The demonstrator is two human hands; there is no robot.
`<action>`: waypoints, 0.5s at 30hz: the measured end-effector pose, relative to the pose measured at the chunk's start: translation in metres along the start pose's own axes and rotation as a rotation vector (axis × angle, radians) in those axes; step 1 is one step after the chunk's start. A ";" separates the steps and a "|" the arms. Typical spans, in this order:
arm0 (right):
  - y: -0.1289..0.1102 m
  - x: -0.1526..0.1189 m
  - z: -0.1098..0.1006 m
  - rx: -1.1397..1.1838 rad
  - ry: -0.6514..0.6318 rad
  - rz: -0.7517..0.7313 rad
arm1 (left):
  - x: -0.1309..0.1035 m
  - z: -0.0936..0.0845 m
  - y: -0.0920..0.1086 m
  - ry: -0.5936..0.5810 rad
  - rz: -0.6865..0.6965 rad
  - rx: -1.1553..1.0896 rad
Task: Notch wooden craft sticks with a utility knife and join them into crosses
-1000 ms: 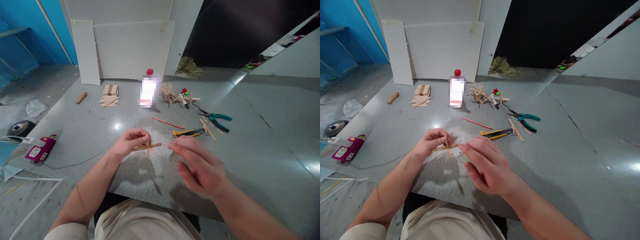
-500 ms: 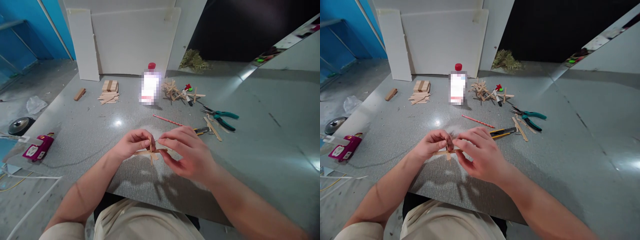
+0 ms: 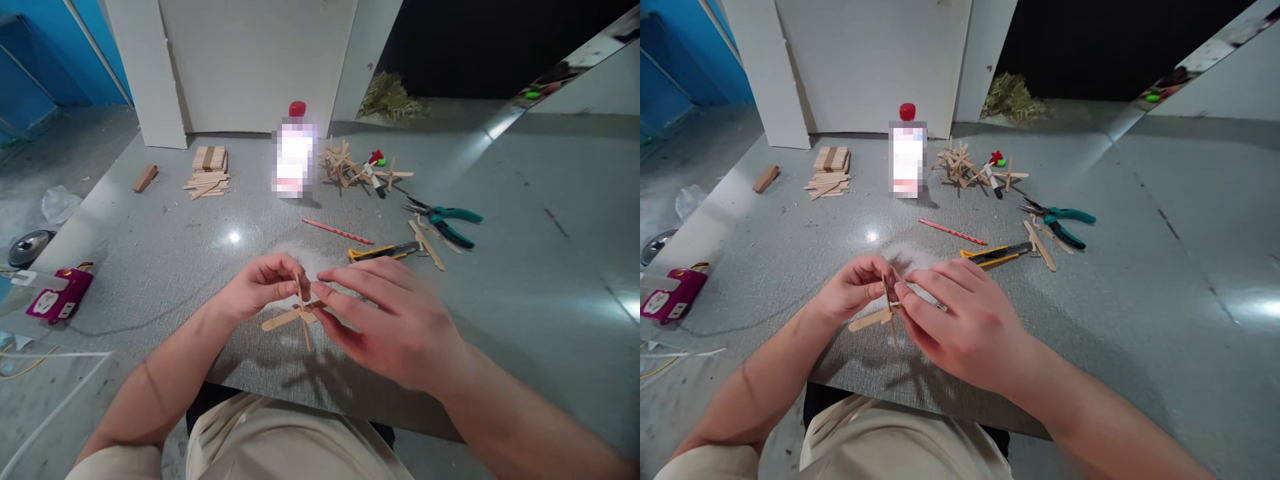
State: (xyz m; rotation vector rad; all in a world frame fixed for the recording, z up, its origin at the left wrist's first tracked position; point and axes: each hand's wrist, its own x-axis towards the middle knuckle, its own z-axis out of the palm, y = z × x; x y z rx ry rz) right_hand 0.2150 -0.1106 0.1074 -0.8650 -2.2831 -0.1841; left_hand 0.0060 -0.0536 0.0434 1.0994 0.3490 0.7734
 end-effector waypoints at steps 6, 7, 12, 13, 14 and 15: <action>-0.001 -0.001 -0.001 0.053 -0.003 0.005 | 0.000 0.004 0.003 0.016 -0.036 -0.022; -0.001 -0.001 -0.001 0.051 -0.005 0.005 | 0.000 0.004 0.003 0.020 -0.040 -0.025; -0.003 -0.003 -0.001 0.058 -0.034 -0.017 | -0.001 0.006 0.005 0.019 -0.058 -0.034; -0.003 -0.004 -0.001 0.061 -0.037 -0.021 | -0.001 0.006 0.005 0.017 -0.061 -0.034; -0.003 -0.004 -0.001 0.062 -0.038 -0.026 | -0.001 0.006 0.005 0.017 -0.062 -0.034; -0.003 -0.004 -0.001 0.059 -0.039 -0.030 | -0.001 0.006 0.005 0.020 -0.064 -0.033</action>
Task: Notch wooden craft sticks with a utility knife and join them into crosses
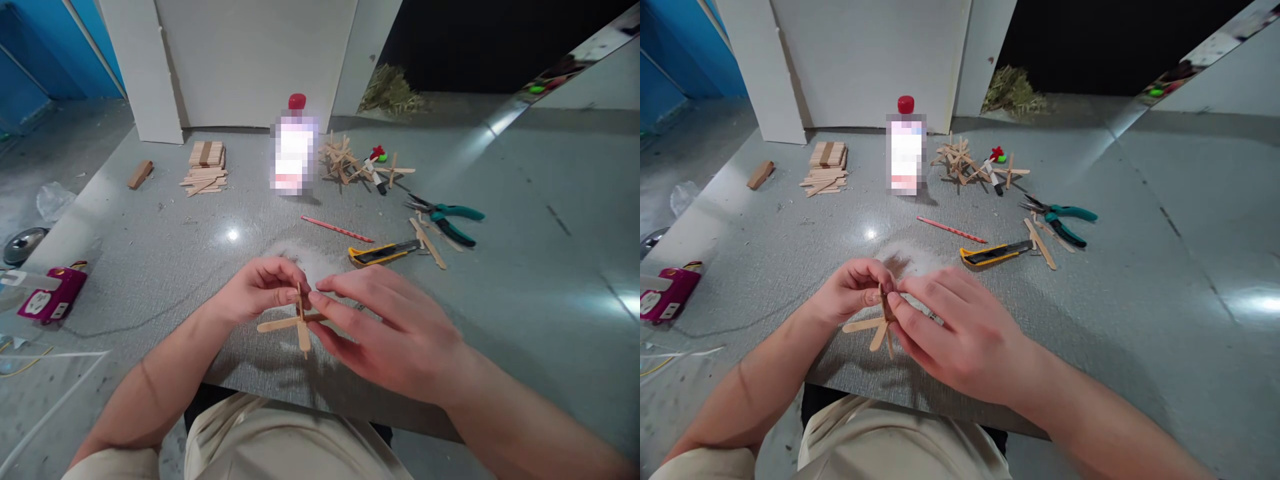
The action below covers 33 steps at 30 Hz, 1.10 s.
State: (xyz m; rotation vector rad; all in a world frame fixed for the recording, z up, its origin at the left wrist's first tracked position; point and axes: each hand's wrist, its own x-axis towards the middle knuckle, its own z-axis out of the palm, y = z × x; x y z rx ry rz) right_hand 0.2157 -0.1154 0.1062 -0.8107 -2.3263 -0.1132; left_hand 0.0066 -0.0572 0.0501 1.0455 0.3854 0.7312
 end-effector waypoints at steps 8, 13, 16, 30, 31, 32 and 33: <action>-0.001 -0.001 0.000 -0.021 0.010 -0.006 | 0.000 -0.001 -0.001 0.011 -0.025 -0.001; -0.001 -0.001 -0.001 -0.036 0.011 -0.004 | -0.001 0.000 -0.001 -0.004 -0.016 -0.007; -0.001 0.000 -0.001 -0.048 0.020 -0.013 | -0.002 0.000 0.000 -0.022 -0.004 -0.010; 0.000 0.000 -0.001 -0.022 0.024 -0.025 | -0.001 -0.001 0.000 -0.038 0.017 -0.012; 0.000 0.000 -0.001 -0.023 0.027 -0.019 | -0.001 -0.001 -0.001 -0.037 0.017 -0.011; 0.000 -0.001 -0.001 -0.026 0.030 -0.017 | -0.001 -0.001 -0.001 -0.037 0.017 -0.010; 0.000 -0.001 -0.001 -0.030 0.031 -0.013 | -0.001 -0.001 -0.001 -0.037 0.017 -0.009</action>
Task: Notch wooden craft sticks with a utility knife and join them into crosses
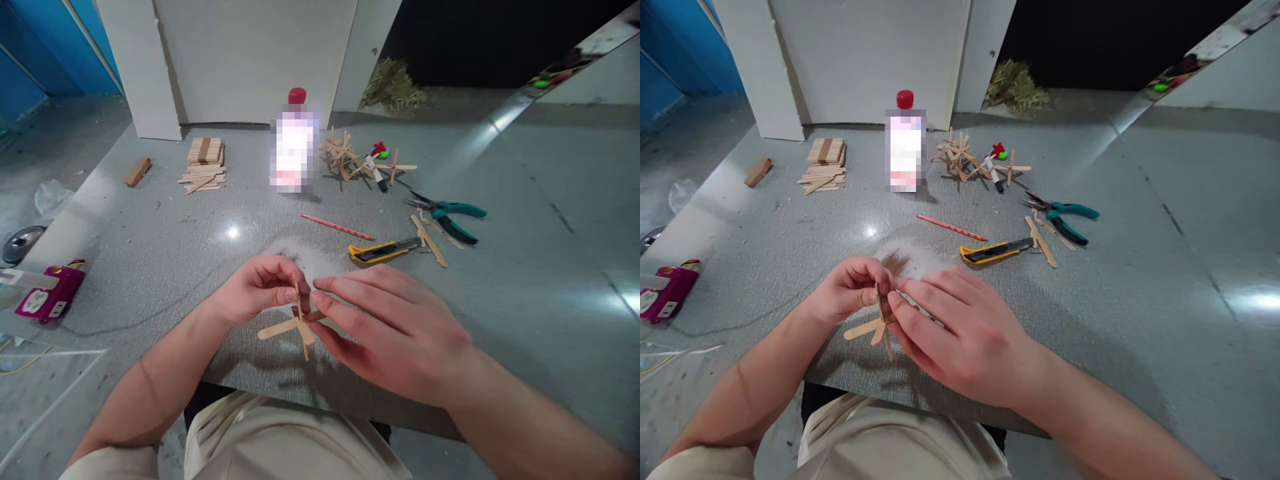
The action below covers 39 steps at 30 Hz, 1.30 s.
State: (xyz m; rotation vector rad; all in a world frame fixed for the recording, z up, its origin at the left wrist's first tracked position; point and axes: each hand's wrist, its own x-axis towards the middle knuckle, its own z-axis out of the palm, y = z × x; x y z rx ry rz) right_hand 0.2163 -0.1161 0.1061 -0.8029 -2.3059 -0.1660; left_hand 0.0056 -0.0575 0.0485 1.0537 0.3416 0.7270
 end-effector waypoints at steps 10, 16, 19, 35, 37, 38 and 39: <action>0.001 0.000 0.000 0.013 0.005 -0.024 | 0.000 -0.001 -0.001 0.000 0.001 0.011; 0.001 -0.001 0.000 0.006 -0.011 -0.028 | 0.000 0.000 0.000 0.002 -0.008 -0.004; 0.002 -0.002 0.000 0.005 -0.021 -0.028 | 0.000 0.000 0.000 0.005 -0.010 -0.009; 0.017 0.001 -0.003 0.173 -0.142 0.180 | 0.002 -0.008 0.000 -0.016 0.017 0.108; 0.025 0.000 0.000 0.293 -0.229 0.302 | 0.003 -0.011 -0.002 -0.027 0.028 0.155; 0.029 -0.001 0.001 0.378 -0.273 0.316 | 0.003 -0.013 -0.003 -0.033 0.033 0.177; 0.033 -0.001 0.002 0.482 -0.324 0.293 | 0.003 -0.014 -0.004 -0.039 0.035 0.198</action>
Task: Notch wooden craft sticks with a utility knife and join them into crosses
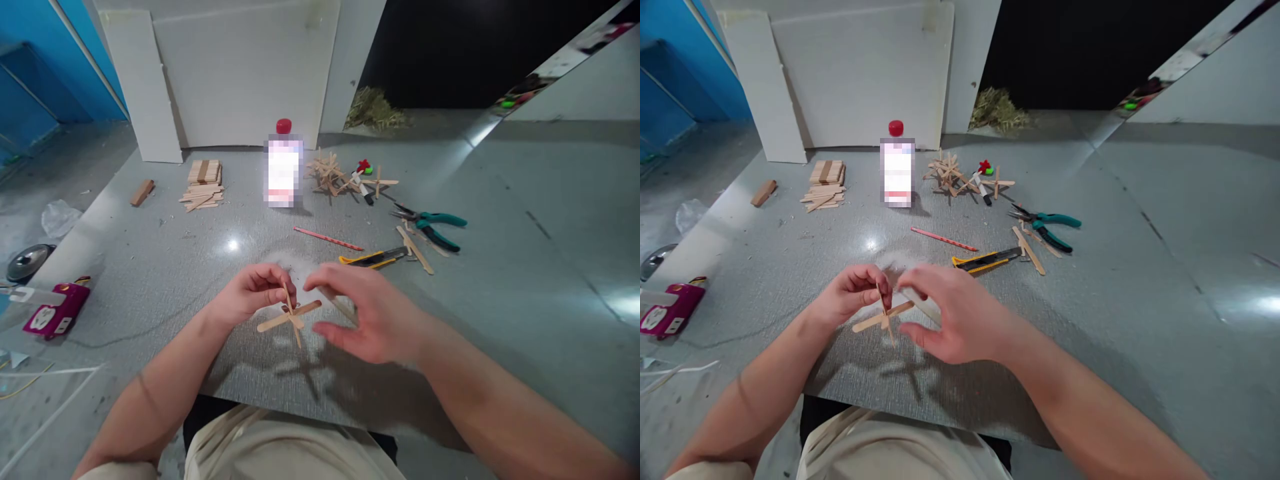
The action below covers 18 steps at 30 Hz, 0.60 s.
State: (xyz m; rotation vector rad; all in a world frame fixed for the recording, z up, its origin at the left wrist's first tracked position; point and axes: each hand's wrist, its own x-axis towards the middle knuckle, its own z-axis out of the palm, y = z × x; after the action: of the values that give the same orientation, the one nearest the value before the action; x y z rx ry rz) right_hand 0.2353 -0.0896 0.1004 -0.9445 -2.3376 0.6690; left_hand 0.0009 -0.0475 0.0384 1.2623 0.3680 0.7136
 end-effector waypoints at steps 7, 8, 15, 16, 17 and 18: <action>0.009 -0.001 0.001 0.263 -0.164 -0.002 | -0.003 -0.007 -0.008 0.022 0.010 0.083; 0.011 -0.001 0.003 0.269 -0.153 0.042 | -0.003 -0.008 -0.009 0.024 0.004 0.091; 0.032 0.003 0.017 0.400 -0.099 0.179 | -0.001 -0.009 -0.011 0.045 -0.022 0.149; 0.032 0.004 0.017 0.418 -0.106 0.181 | -0.001 -0.009 -0.011 0.049 -0.024 0.156; 0.031 0.004 0.017 0.430 -0.110 0.186 | 0.000 -0.009 -0.012 0.051 -0.027 0.161; 0.030 0.004 0.017 0.436 -0.111 0.194 | 0.000 -0.010 -0.012 0.053 -0.029 0.166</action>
State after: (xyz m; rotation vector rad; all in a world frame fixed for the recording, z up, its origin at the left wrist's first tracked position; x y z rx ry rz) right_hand 0.2360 -0.0719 0.0706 -0.9515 -2.0756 1.2760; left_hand -0.0017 -0.0422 0.0243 1.3935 0.4965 0.7035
